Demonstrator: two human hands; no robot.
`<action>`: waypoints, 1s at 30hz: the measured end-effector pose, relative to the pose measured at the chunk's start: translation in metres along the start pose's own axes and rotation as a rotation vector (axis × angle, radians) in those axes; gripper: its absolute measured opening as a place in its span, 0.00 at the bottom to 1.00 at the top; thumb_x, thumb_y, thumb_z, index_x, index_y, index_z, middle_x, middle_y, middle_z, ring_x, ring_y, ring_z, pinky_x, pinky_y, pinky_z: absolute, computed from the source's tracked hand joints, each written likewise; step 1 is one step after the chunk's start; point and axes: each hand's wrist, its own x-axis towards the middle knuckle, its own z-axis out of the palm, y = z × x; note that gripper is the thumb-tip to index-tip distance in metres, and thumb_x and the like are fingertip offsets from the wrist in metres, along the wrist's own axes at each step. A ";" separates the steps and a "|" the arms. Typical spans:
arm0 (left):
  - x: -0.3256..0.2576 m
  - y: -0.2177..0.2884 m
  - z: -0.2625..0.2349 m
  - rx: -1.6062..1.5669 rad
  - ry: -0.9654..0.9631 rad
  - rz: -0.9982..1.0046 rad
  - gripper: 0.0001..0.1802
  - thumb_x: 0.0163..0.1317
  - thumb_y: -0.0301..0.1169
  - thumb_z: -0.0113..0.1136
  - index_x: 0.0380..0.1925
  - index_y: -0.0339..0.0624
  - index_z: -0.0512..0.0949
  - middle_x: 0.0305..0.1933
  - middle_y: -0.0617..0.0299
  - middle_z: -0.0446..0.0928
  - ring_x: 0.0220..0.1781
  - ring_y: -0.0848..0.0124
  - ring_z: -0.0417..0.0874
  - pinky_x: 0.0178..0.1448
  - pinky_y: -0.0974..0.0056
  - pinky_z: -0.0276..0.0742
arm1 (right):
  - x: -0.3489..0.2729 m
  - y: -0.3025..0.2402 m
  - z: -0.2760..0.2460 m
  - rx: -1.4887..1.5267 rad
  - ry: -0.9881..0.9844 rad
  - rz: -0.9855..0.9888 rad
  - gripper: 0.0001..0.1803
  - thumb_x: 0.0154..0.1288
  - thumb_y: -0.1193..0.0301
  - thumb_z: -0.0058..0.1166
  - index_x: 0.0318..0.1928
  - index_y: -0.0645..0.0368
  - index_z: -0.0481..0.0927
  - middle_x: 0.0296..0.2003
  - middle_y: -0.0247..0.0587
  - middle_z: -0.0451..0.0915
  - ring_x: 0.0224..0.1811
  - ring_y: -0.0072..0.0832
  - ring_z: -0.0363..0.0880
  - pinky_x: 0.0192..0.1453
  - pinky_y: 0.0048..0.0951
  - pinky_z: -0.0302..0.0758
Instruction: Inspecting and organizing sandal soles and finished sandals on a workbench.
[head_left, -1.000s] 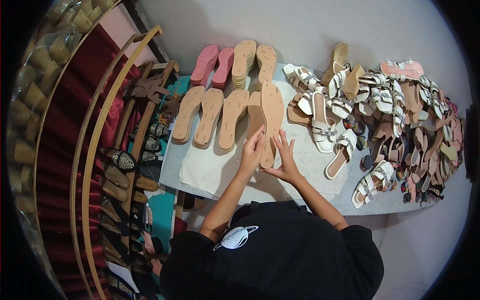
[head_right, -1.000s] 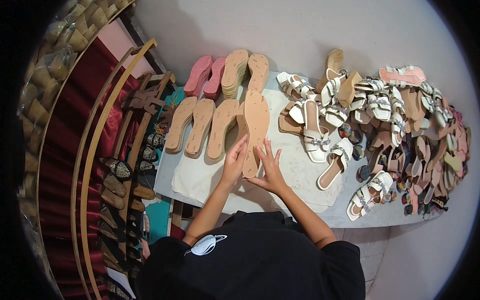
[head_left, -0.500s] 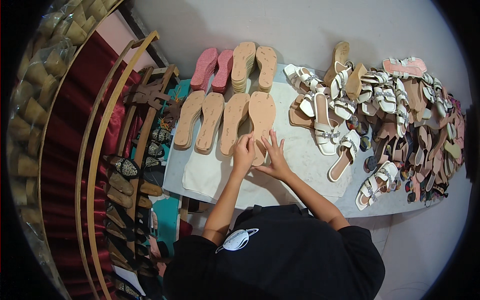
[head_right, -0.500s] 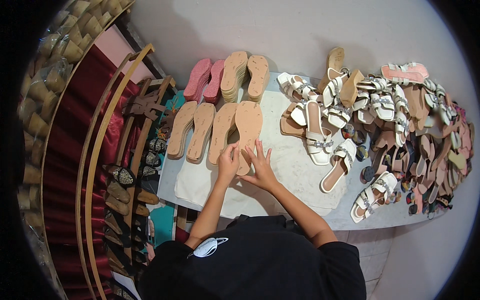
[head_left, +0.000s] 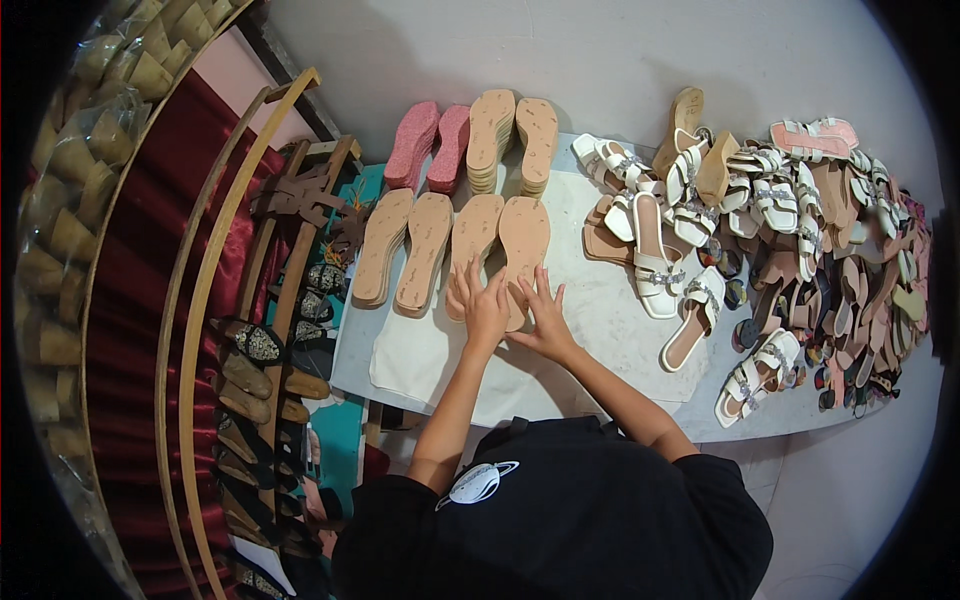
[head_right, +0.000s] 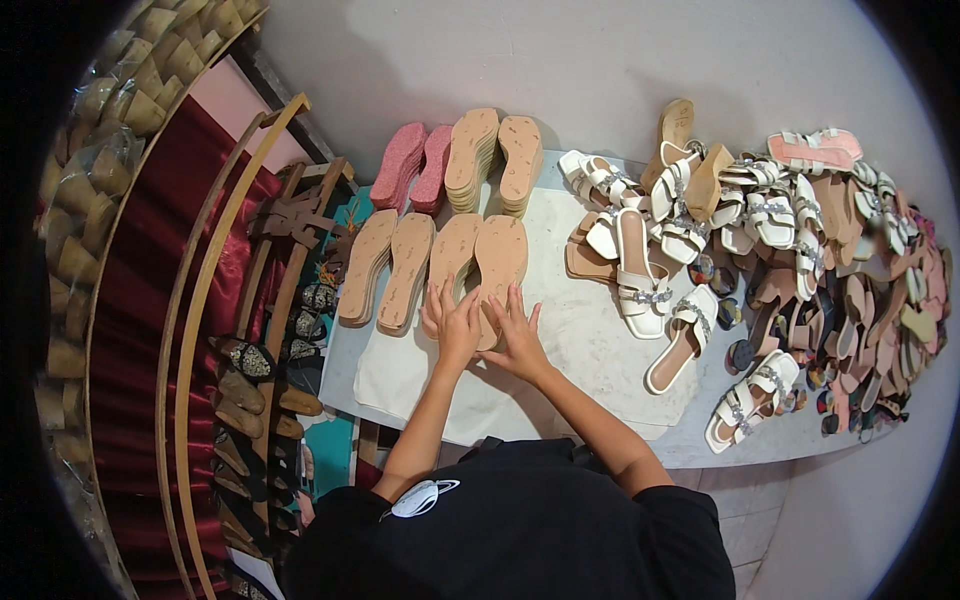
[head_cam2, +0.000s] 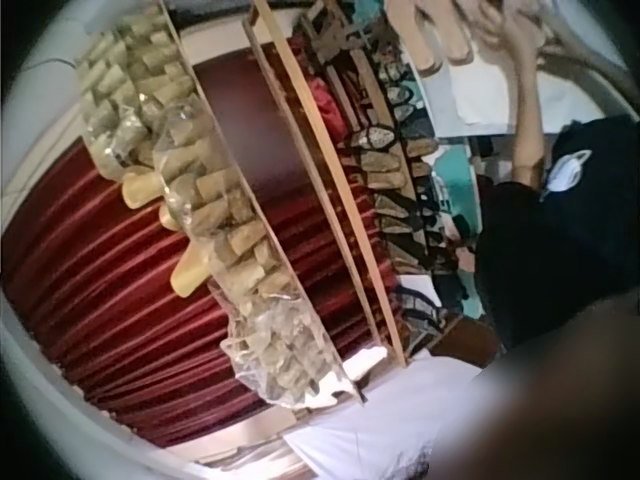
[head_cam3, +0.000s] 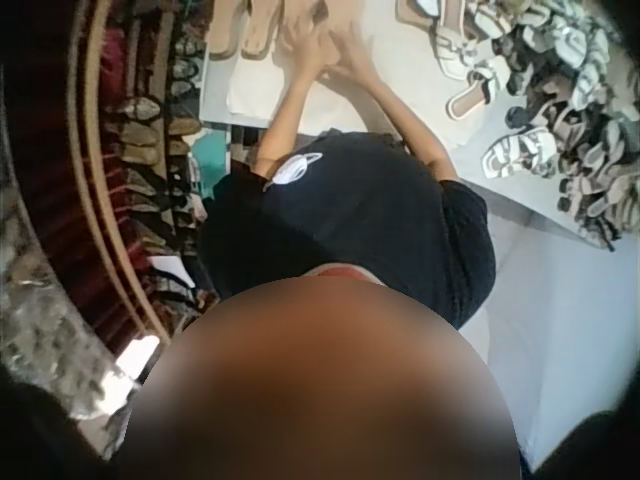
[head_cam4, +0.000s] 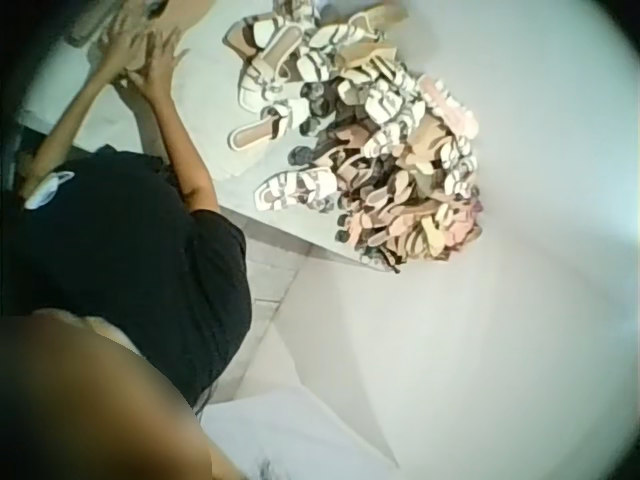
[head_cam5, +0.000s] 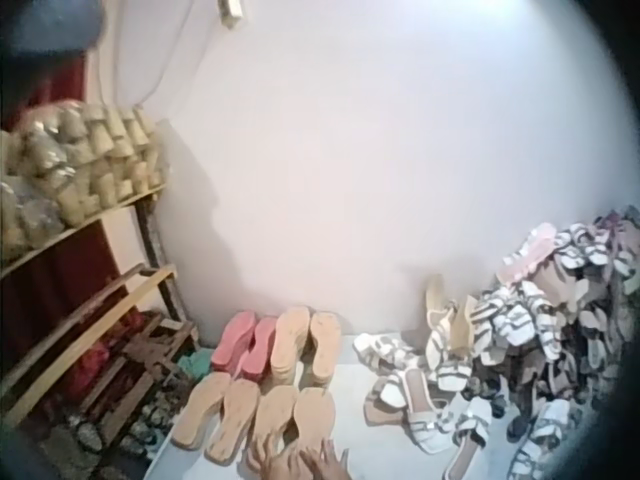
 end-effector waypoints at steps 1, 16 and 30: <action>-0.001 0.000 0.001 0.001 0.000 0.008 0.14 0.60 0.35 0.46 0.44 0.53 0.77 0.65 0.56 0.54 0.69 0.50 0.41 0.62 0.35 0.32 | -0.001 0.001 0.001 -0.002 -0.002 0.005 0.55 0.39 0.52 0.65 0.66 0.50 0.47 0.65 0.61 0.33 0.68 0.56 0.32 0.59 0.68 0.29; 0.003 -0.003 0.003 0.050 -0.030 0.002 0.15 0.60 0.35 0.47 0.46 0.56 0.76 0.66 0.60 0.54 0.69 0.50 0.43 0.62 0.35 0.30 | 0.002 0.001 0.003 -0.055 -0.036 0.058 0.56 0.39 0.51 0.65 0.66 0.50 0.46 0.65 0.64 0.33 0.68 0.58 0.33 0.60 0.68 0.32; 0.005 -0.007 0.007 0.063 -0.027 0.002 0.15 0.59 0.36 0.48 0.45 0.57 0.77 0.66 0.61 0.54 0.69 0.51 0.43 0.62 0.34 0.31 | 0.004 0.002 0.004 -0.069 -0.054 0.105 0.57 0.38 0.48 0.65 0.66 0.50 0.47 0.65 0.63 0.33 0.67 0.59 0.32 0.60 0.68 0.33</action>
